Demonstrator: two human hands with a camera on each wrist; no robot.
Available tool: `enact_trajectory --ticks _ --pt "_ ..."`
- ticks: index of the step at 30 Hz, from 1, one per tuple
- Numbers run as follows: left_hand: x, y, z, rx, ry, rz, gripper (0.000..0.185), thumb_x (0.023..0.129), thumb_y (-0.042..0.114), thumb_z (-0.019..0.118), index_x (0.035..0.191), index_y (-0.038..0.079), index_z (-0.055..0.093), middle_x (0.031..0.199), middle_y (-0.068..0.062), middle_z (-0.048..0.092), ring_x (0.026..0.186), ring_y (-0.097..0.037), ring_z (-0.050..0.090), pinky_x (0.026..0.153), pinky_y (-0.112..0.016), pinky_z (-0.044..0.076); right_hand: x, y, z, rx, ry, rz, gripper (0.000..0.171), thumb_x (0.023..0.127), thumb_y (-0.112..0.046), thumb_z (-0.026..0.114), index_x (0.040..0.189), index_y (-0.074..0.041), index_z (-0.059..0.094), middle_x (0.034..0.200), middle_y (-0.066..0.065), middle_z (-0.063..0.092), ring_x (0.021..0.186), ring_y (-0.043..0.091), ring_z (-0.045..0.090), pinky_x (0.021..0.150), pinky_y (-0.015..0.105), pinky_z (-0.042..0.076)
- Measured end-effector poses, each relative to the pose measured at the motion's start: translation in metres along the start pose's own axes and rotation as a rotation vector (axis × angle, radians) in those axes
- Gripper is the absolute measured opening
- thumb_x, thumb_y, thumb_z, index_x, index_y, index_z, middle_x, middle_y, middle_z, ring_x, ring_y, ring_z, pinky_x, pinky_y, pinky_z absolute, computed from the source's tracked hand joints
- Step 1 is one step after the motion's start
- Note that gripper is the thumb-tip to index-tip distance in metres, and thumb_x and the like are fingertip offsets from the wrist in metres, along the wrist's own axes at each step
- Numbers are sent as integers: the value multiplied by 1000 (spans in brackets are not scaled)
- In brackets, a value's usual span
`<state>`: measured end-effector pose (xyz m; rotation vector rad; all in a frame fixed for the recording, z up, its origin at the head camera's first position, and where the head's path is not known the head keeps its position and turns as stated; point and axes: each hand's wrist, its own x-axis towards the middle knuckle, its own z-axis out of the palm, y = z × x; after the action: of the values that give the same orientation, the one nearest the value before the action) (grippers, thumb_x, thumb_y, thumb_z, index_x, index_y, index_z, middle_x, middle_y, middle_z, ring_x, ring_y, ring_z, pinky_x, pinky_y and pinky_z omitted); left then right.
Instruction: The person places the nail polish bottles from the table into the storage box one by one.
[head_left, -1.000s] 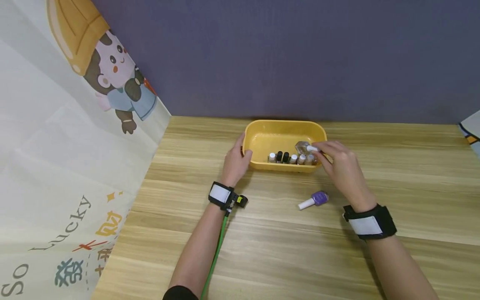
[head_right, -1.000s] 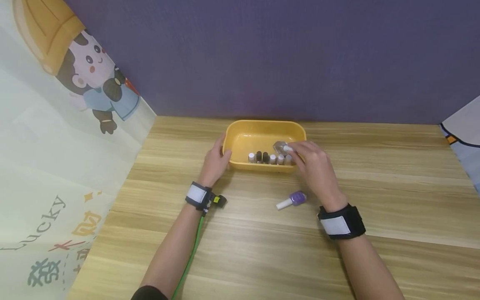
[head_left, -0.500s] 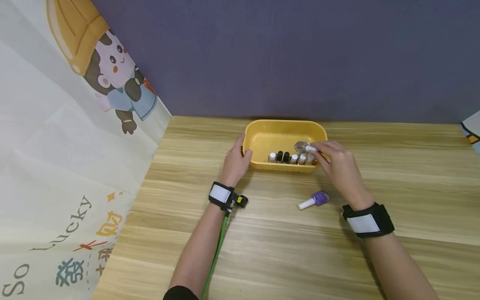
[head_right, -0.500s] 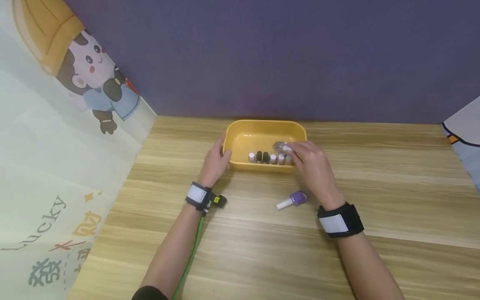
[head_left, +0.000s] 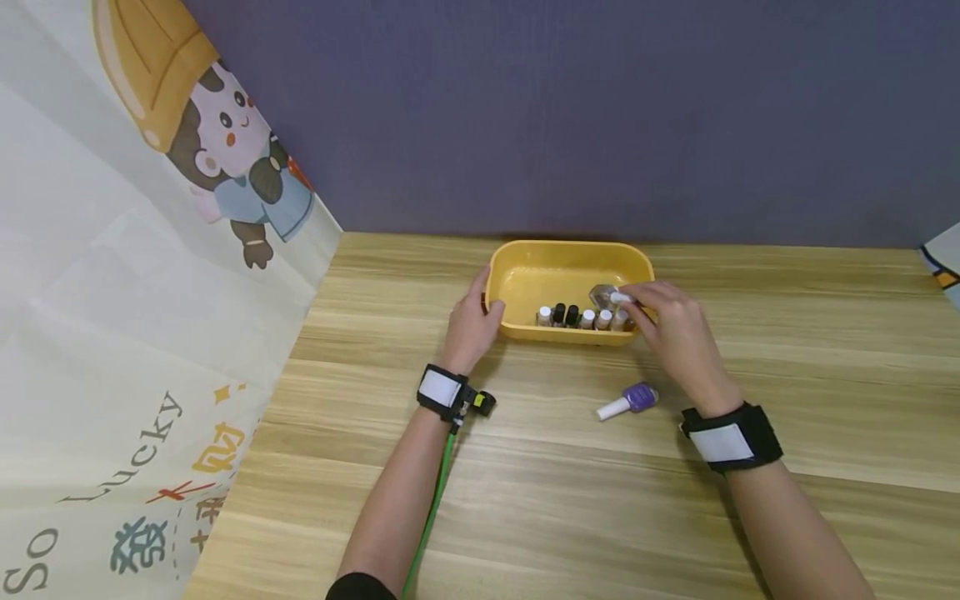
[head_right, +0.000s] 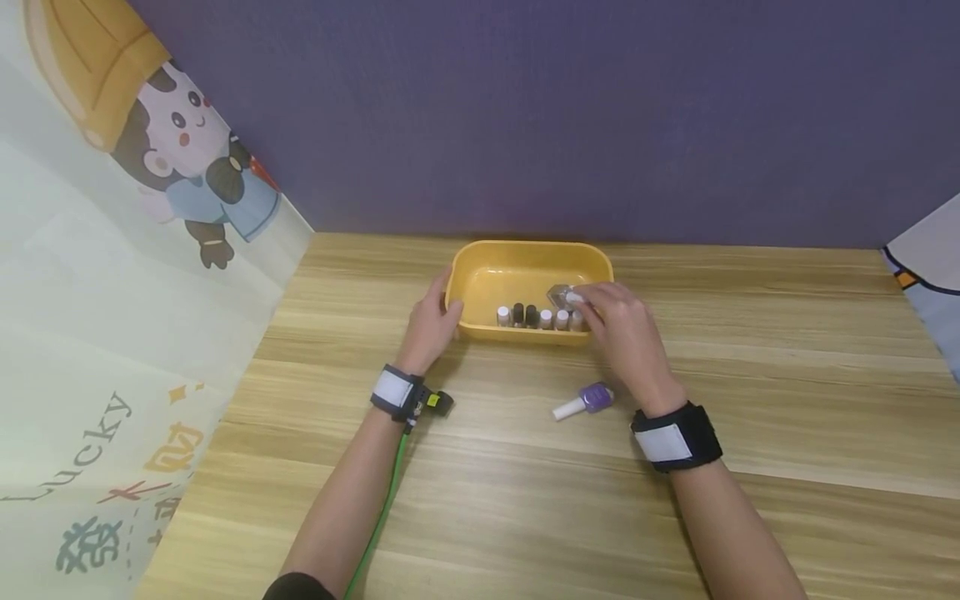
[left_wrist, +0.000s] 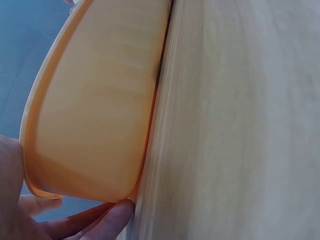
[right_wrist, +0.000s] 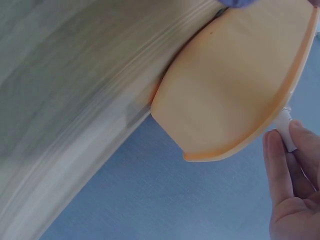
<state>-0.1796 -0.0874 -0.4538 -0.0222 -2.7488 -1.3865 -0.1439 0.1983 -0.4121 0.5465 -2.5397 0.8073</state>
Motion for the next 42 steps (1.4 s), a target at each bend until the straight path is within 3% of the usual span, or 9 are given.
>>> enact_trajectory --ticks 7,13,18,42 --pt "0 -1 1 1 -7 -5 64 98 24 50 158 22 28 77 -5 63 50 -15 48 46 -30 43 0 3 6 1 -16 -4 24 88 -2 71 111 5 72 107 22 71 96 37 68 78 48 57" --pt "0 -1 2 -1 -9 -6 64 99 23 51 158 23 27 89 -4 66 53 -15 51 48 -31 46 -1 7 11 12 -8 -17 22 88 -1 70 110 6 71 105 24 71 95 38 68 80 49 57" --pt "1 -2 2 9 -5 0 64 98 23 51 158 22 28 90 -5 66 53 -15 50 48 -31 46 -1 9 14 23 -1 -4 22 89 -1 70 109 7 71 104 24 70 94 38 67 79 50 56" --pt "3 -3 2 14 5 -4 64 98 23 50 158 22 27 71 -4 58 50 -15 47 45 -29 41 1 6 19 14 -55 68 24 92 -11 69 110 4 71 100 21 70 86 33 66 73 48 56"
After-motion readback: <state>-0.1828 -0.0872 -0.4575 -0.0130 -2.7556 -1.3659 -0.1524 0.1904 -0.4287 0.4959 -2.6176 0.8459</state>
